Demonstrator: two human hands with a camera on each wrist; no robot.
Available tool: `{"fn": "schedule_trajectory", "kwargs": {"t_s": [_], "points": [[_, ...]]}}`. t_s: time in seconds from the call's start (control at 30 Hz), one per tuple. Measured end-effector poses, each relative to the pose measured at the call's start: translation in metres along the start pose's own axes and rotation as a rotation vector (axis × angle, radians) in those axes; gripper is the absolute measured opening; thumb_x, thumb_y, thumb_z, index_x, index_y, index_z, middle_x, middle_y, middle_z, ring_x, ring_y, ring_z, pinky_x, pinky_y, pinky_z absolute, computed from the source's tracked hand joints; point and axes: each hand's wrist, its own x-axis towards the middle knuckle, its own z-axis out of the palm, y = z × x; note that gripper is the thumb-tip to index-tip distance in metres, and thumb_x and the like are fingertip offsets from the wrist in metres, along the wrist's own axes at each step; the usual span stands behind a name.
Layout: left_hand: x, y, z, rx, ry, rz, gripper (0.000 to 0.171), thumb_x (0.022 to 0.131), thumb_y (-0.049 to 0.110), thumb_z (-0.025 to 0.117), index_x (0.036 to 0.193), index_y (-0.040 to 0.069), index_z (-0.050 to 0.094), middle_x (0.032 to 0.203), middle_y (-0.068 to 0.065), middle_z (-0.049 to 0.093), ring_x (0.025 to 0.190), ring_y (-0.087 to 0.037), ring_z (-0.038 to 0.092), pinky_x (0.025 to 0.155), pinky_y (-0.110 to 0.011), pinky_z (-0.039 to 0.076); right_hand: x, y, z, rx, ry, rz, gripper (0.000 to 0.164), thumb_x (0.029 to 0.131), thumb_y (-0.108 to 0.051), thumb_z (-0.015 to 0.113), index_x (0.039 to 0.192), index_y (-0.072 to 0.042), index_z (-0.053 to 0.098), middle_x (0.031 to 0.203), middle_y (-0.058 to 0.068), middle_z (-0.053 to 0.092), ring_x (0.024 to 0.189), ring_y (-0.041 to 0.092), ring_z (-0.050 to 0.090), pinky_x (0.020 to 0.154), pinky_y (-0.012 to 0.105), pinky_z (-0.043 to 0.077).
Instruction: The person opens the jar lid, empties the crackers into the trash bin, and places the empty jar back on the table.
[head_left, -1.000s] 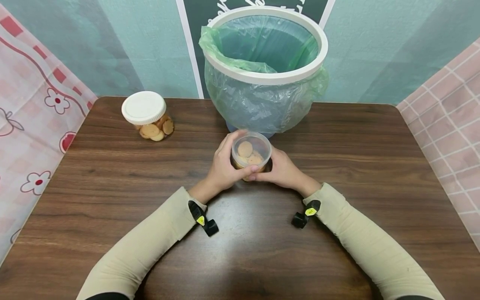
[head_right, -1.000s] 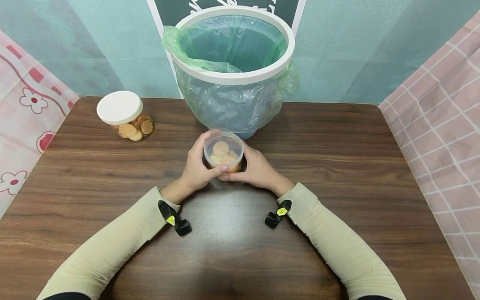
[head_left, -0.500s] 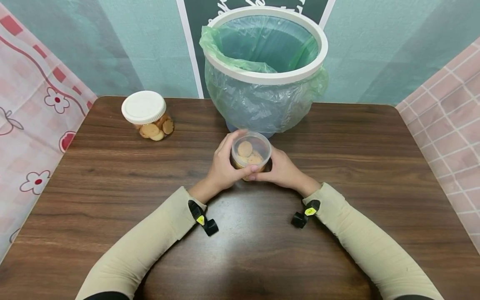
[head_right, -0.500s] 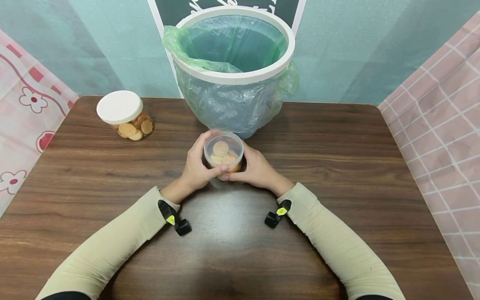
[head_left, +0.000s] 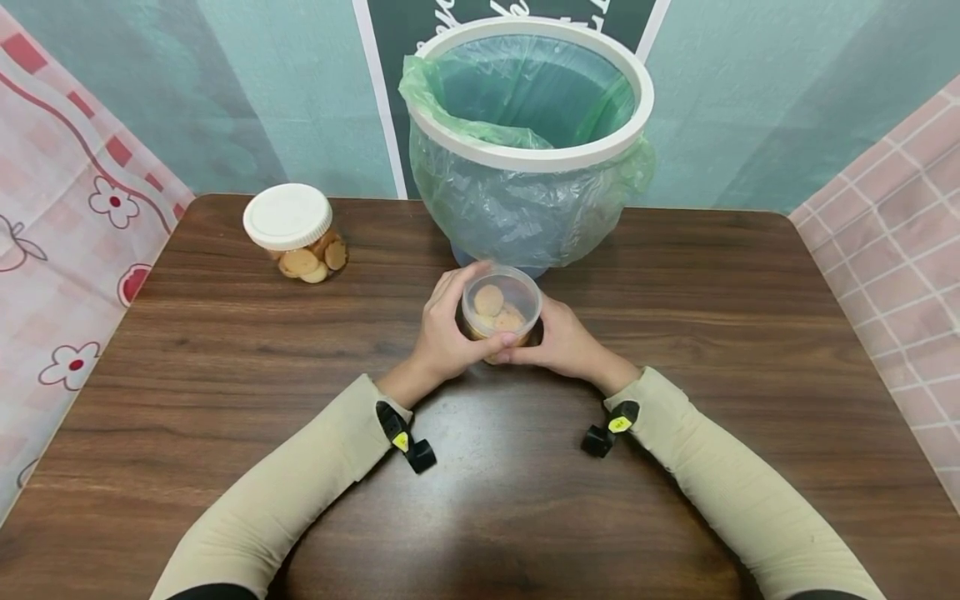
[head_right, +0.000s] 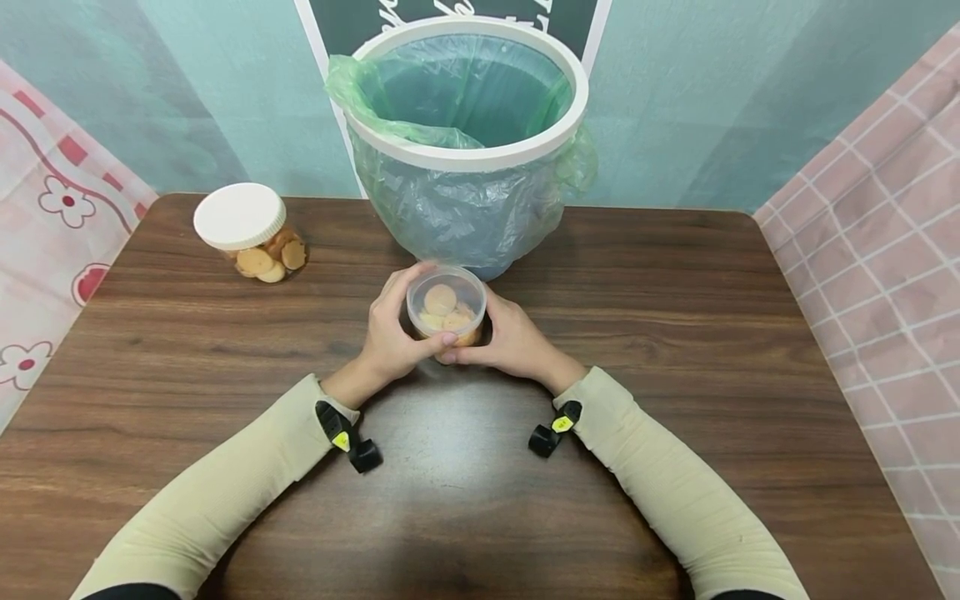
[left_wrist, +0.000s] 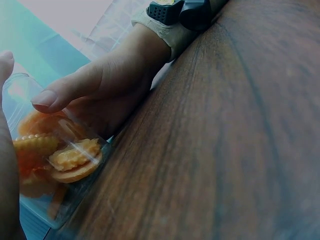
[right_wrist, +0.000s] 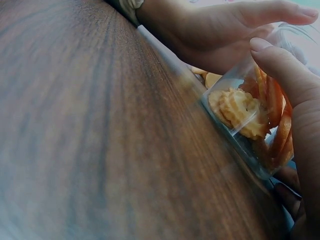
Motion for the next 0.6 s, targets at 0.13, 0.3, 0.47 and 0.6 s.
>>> {"fn": "schedule_trajectory", "kwargs": {"t_s": [0.13, 0.3, 0.47, 0.6], "points": [[0.0001, -0.0003, 0.0009, 0.000, 0.026, 0.021, 0.100, 0.074, 0.082, 0.064, 0.139, 0.006, 0.057, 0.135, -0.011, 0.064, 0.122, -0.024, 0.058, 0.105, -0.041, 0.047, -0.0003, 0.0005, 0.0003, -0.014, 0.009, 0.001, 0.093, 0.069, -0.033, 0.093, 0.148, -0.016, 0.046, 0.138, 0.004, 0.062, 0.127, 0.021, 0.058, 0.110, 0.046, 0.044], [0.0003, -0.0005, 0.0013, 0.000, 0.047, 0.044, 0.098, 0.074, 0.079, 0.067, 0.138, 0.005, 0.058, 0.133, -0.013, 0.065, 0.121, -0.025, 0.059, 0.105, -0.040, 0.047, -0.0006, -0.0006, 0.0016, -0.025, 0.042, -0.003, 0.095, 0.067, -0.033, 0.094, 0.147, -0.017, 0.047, 0.136, 0.005, 0.064, 0.126, 0.021, 0.059, 0.108, 0.045, 0.046], [0.0004, 0.0002, 0.0010, 0.000, 0.045, 0.048, 0.098, 0.074, 0.078, 0.069, 0.138, 0.005, 0.058, 0.133, -0.013, 0.065, 0.120, -0.025, 0.059, 0.105, -0.040, 0.047, -0.0009, -0.0021, 0.0032, -0.011, 0.072, -0.022, 0.102, 0.065, -0.034, 0.096, 0.151, -0.022, 0.043, 0.140, 0.003, 0.061, 0.128, 0.019, 0.057, 0.109, 0.045, 0.044], [0.0000, 0.0011, 0.0004, 0.000, 0.034, 0.052, 0.098, 0.073, 0.078, 0.069, 0.138, 0.006, 0.059, 0.133, -0.013, 0.066, 0.119, -0.025, 0.060, 0.104, -0.039, 0.048, -0.0004, -0.0010, 0.0030, 0.005, 0.059, -0.050, 0.109, 0.062, -0.034, 0.098, 0.153, -0.023, 0.040, 0.144, 0.001, 0.057, 0.132, 0.018, 0.053, 0.112, 0.044, 0.041]]}}
